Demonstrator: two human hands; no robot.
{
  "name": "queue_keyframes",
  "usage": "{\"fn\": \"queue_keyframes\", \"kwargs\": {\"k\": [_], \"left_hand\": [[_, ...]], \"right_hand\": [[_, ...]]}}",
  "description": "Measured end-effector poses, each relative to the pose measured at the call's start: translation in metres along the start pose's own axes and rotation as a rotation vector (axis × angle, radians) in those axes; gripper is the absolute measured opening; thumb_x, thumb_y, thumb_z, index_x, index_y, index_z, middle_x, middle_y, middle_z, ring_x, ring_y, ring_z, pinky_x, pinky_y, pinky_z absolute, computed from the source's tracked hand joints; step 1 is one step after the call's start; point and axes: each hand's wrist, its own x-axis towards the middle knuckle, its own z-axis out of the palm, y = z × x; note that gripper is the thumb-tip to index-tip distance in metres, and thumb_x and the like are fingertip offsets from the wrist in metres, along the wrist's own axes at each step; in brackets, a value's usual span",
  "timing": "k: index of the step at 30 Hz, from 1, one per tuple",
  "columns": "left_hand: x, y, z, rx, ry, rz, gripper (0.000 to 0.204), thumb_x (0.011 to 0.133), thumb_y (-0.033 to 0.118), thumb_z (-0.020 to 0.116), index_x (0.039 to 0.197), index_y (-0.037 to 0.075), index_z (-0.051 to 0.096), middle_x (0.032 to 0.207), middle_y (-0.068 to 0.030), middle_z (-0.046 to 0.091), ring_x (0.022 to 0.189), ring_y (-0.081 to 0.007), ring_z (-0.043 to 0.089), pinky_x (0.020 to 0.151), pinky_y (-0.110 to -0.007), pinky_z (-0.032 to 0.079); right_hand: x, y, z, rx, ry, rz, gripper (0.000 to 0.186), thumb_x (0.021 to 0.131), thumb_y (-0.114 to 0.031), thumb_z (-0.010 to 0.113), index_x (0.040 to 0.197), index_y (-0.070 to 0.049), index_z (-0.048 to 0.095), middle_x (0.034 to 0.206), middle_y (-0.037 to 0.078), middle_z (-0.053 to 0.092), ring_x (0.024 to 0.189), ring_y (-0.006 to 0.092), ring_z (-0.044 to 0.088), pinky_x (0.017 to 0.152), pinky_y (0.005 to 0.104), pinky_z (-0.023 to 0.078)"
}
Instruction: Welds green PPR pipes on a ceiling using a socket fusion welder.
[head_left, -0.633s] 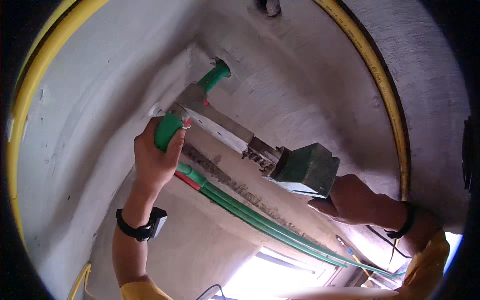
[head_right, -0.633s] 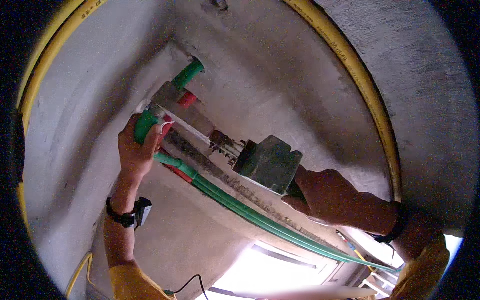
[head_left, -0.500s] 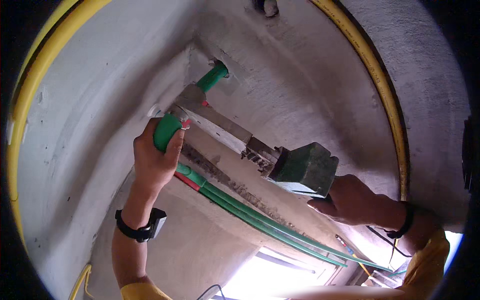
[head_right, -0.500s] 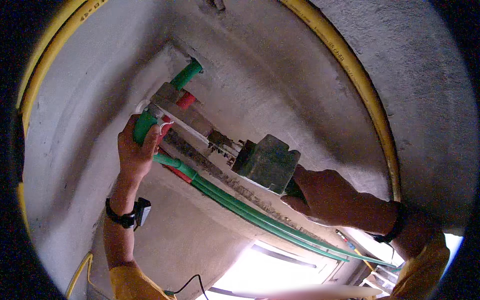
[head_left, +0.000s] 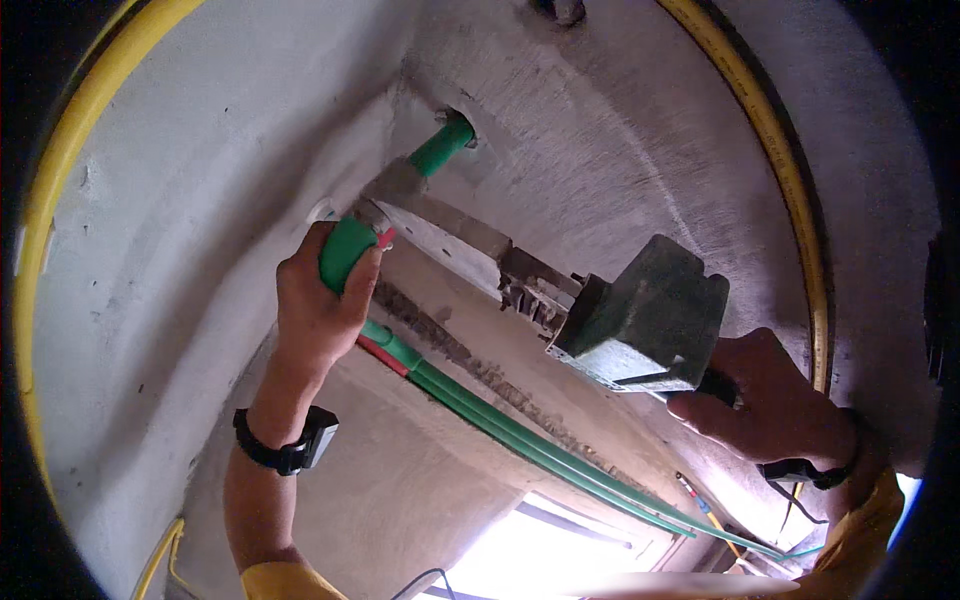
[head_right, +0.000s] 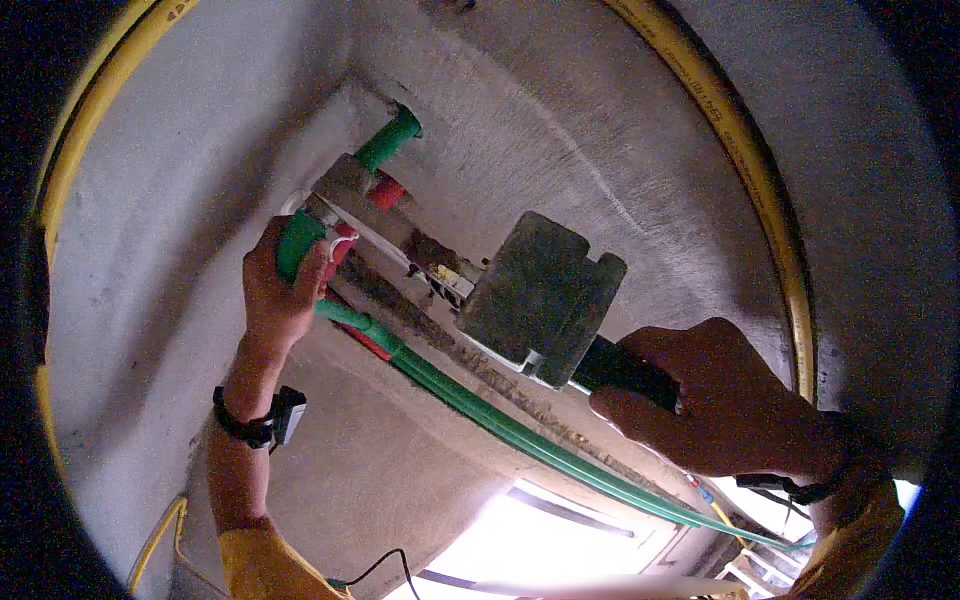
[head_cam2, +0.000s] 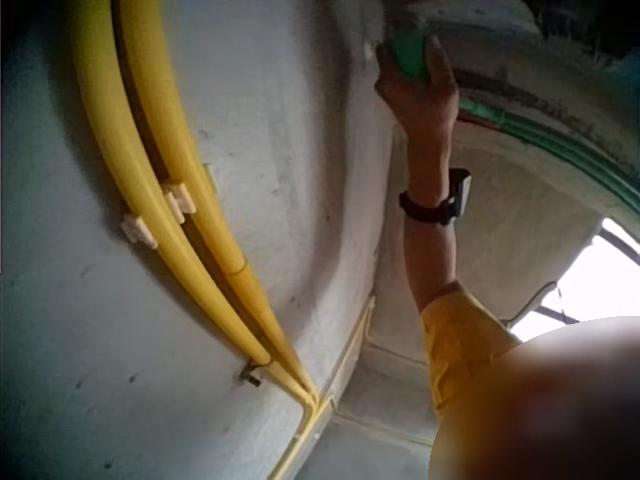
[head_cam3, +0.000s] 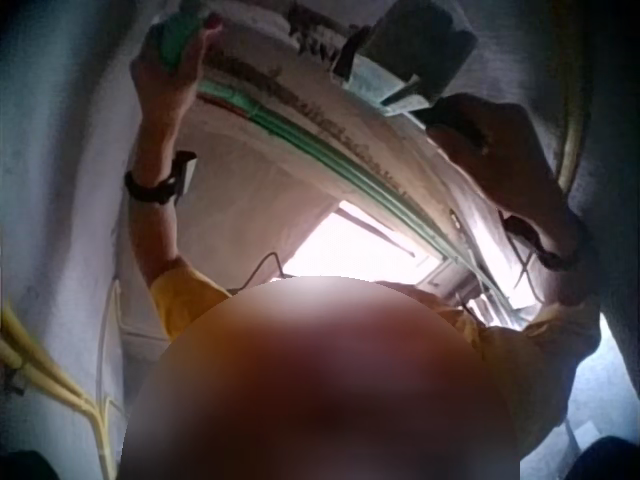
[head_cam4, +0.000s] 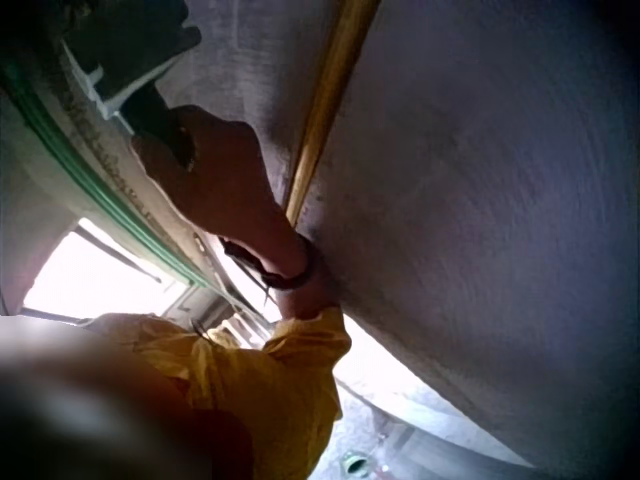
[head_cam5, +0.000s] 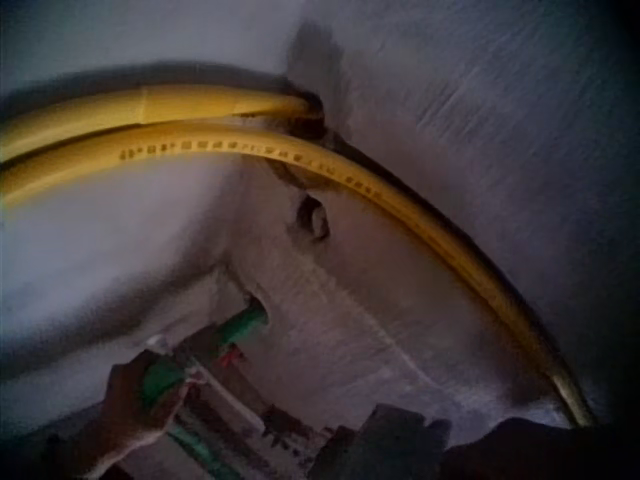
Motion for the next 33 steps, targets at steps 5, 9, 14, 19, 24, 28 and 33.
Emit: {"fn": "queue_keyframes", "kwargs": {"k": [5, 9, 14, 19, 24, 28, 33], "left_hand": [[-0.001, -0.006, 0.0, 0.005, -0.003, 0.007, 0.023, 0.084, 0.02, 0.066, 0.091, -0.001, 0.057, 0.061, -0.008, 0.058, 0.051, -0.015, 0.057, 0.049, -0.029, 0.045], [-0.003, -0.011, -0.001, 0.009, 0.017, 0.01, 0.024, 0.084, 0.021, 0.066, 0.09, 0.0, 0.057, 0.059, -0.0075, 0.057, 0.05, -0.0146, 0.055, 0.048, -0.029, 0.044], [-0.003, -0.006, 0.0, -0.028, 0.01, 0.031, 0.024, 0.086, 0.022, 0.067, 0.088, 0.0, 0.057, 0.058, -0.0055, 0.055, 0.05, -0.0109, 0.052, 0.047, -0.028, 0.042], [-0.004, -0.007, 0.001, -0.047, 0.005, -0.007, 0.024, 0.086, 0.022, 0.067, 0.089, 0.0, 0.058, 0.058, -0.0049, 0.056, 0.051, -0.0099, 0.052, 0.047, -0.027, 0.042], [-0.001, -0.009, 0.001, -0.025, 0.015, 0.019, 0.023, 0.085, 0.02, 0.067, 0.089, 0.0, 0.058, 0.059, -0.0055, 0.056, 0.051, -0.0101, 0.053, 0.047, -0.027, 0.042], [-0.002, -0.017, 0.004, -0.086, 0.021, -0.022, 0.021, 0.085, 0.019, 0.066, 0.089, 0.0, 0.058, 0.06, -0.0055, 0.058, 0.052, -0.0104, 0.054, 0.048, -0.026, 0.043], [0.001, -0.006, 0.003, -0.061, -0.019, -0.042, 0.021, 0.085, 0.018, 0.066, 0.089, -0.001, 0.058, 0.062, -0.005, 0.059, 0.053, -0.0099, 0.055, 0.049, -0.026, 0.043]], "right_hand": [[-0.001, -0.008, 0.0, -0.068, -0.019, -0.003, 0.027, 0.086, -0.027, 0.065, 0.088, 0.0, 0.062, 0.059, 0.009, 0.062, 0.051, 0.0212, 0.062, 0.05, 0.0332, 0.048], [0.0, 0.013, 0.024, 0.05, -0.067, 0.047, 0.029, 0.088, -0.026, 0.062, 0.098, 0.001, 0.058, 0.065, 0.011, 0.063, 0.056, 0.0243, 0.064, 0.054, 0.0346, 0.049], [0.002, 0.049, 0.054, 0.077, -0.051, -0.048, 0.04, 0.092, -0.034, 0.057, 0.116, -0.003, 0.05, 0.071, 0.014, 0.063, 0.063, 0.03, 0.065, 0.06, 0.0393, 0.05], [0.009, 0.066, 0.076, 0.126, -0.056, -0.046, 0.042, 0.093, -0.037, 0.055, 0.121, -0.007, 0.047, 0.076, 0.016, 0.064, 0.066, 0.0327, 0.065, 0.063, 0.0413, 0.051], [0.019, 0.094, 0.098, 0.089, -0.037, -0.134, 0.041, 0.094, -0.038, 0.052, 0.121, -0.007, 0.044, 0.077, 0.016, 0.064, 0.067, 0.0341, 0.065, 0.065, 0.0413, 0.052], [0.027, 0.107, 0.114, 0.051, -0.037, -0.169, 0.039, 0.095, -0.037, 0.05, 0.119, -0.006, 0.045, 0.076, 0.016, 0.063, 0.067, 0.0345, 0.065, 0.064, 0.0426, 0.053], [0.033, 0.127, 0.135, 0.093, 0.075, -0.227, 0.037, 0.095, -0.037, 0.051, 0.113, -0.006, 0.048, 0.073, 0.016, 0.062, 0.066, 0.0367, 0.064, 0.063, 0.045, 0.052]]}}
